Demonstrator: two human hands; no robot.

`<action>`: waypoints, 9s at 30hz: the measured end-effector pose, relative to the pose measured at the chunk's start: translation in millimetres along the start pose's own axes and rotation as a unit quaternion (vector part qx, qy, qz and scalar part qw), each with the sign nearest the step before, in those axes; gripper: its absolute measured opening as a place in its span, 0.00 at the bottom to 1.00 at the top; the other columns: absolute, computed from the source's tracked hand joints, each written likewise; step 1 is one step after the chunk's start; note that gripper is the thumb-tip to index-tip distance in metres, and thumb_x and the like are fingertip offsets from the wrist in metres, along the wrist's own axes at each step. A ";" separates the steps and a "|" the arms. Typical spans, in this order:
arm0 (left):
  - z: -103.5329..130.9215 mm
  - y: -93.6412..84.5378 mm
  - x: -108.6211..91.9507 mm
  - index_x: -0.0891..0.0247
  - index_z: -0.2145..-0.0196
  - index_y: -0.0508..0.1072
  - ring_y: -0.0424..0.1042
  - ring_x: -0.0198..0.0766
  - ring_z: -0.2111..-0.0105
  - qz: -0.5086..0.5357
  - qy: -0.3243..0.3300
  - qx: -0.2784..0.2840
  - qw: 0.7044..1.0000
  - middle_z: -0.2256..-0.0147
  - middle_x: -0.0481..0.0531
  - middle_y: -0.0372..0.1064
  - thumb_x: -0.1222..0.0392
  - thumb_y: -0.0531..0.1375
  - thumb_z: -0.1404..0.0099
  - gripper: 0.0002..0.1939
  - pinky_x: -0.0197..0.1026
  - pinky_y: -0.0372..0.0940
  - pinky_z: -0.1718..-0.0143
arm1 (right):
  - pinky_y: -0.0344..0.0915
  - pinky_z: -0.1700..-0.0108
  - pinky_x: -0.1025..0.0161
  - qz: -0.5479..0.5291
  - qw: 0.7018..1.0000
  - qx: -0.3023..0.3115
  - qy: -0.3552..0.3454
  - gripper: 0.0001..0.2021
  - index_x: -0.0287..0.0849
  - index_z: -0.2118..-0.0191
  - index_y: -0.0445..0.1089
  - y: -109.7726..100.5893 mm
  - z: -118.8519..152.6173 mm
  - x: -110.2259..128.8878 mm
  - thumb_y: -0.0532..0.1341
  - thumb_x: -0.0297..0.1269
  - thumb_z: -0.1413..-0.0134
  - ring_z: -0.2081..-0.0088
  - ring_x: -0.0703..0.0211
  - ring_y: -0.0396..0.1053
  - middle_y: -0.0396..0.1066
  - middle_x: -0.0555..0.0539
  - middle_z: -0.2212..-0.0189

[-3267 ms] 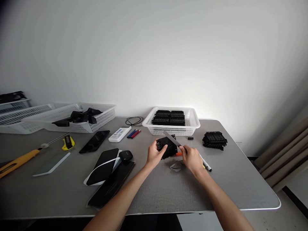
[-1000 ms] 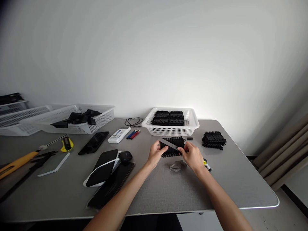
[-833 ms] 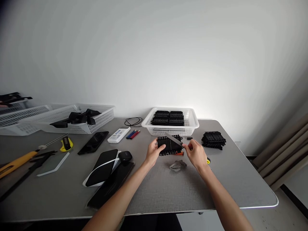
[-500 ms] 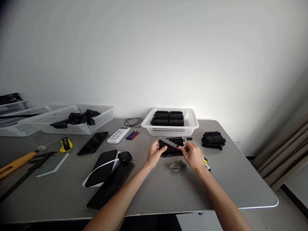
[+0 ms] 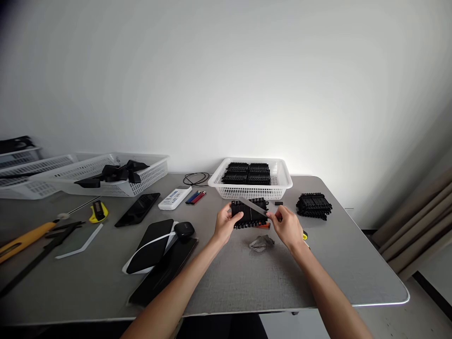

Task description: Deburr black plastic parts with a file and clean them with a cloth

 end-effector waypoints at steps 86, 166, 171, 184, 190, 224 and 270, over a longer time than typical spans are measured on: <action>-4.3 -3.6 10.2 0.63 0.63 0.70 0.74 0.40 0.74 -0.021 -0.028 0.001 0.999 0.73 0.51 0.76 0.58 0.69 0.54 0.20 0.38 0.66 0.70 | 0.53 0.74 0.65 -0.041 0.999 0.005 -0.017 0.22 0.46 0.76 0.58 17.3 -2.3 -5.9 0.54 0.58 0.41 0.76 0.60 0.62 0.66 0.50 0.79; -1.6 -2.2 12.8 0.59 0.56 0.71 0.71 0.45 0.55 -0.112 0.019 -0.023 0.993 0.57 0.55 0.72 0.40 0.61 0.41 0.23 0.45 0.64 0.53 | 0.63 0.68 0.64 -0.318 0.939 0.093 0.088 0.25 0.40 0.53 0.71 23.3 -2.7 -2.0 0.67 0.53 0.52 0.69 0.58 0.68 0.73 0.47 0.69; -2.3 0.1 17.8 0.59 0.49 0.67 0.74 0.44 0.58 -0.048 -0.026 0.001 0.999 0.54 0.57 0.73 0.38 0.59 0.41 0.28 0.42 0.69 0.62 | 0.56 0.78 0.67 -0.359 0.917 0.123 0.125 0.29 0.38 0.51 0.71 27.4 -0.5 -0.9 0.66 0.55 0.53 0.77 0.65 0.61 0.70 0.50 0.74; 5.1 8.1 13.5 0.63 0.49 0.70 0.77 0.47 0.63 -0.136 -0.020 0.152 0.979 0.62 0.56 0.77 0.50 0.66 0.44 0.27 0.45 0.70 0.64 | 0.61 0.69 0.63 -0.270 0.960 0.024 0.065 0.28 0.37 0.53 0.74 21.2 -4.1 -5.5 0.63 0.58 0.50 0.72 0.58 0.65 0.74 0.45 0.70; 3.5 5.6 15.3 0.61 0.52 0.66 0.74 0.47 0.54 -0.169 0.065 0.093 0.979 0.56 0.56 0.74 0.53 0.64 0.42 0.21 0.49 0.67 0.52 | 0.56 0.73 0.65 -0.223 0.972 0.034 0.064 0.29 0.39 0.62 0.73 17.9 0.9 1.2 0.49 0.61 0.38 0.76 0.59 0.63 0.67 0.49 0.79; 6.4 0.2 4.2 0.59 0.52 0.63 0.74 0.46 0.59 -0.249 0.121 0.009 0.961 0.60 0.53 0.73 0.54 0.62 0.41 0.20 0.44 0.66 0.59 | 0.50 0.73 0.64 0.001 0.995 0.104 0.000 0.23 0.46 0.73 0.68 16.5 8.6 9.8 0.46 0.52 0.34 0.77 0.57 0.64 0.68 0.48 0.80; -0.2 -2.4 12.9 0.57 0.56 0.59 0.73 0.41 0.58 -0.004 0.017 -0.097 0.995 0.57 0.51 0.70 0.55 0.68 0.49 0.27 0.45 0.68 0.56 | 0.51 0.73 0.66 -0.181 0.974 0.131 0.039 0.24 0.40 0.63 0.72 22.5 4.8 5.7 0.58 0.60 0.44 0.76 0.61 0.58 0.65 0.51 0.78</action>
Point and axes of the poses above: each hand's wrist, its own z-axis away from the middle knuckle, its own y-axis out of the palm, x = y × z, the point moved 2 cm from there along -z, towards the middle knuckle
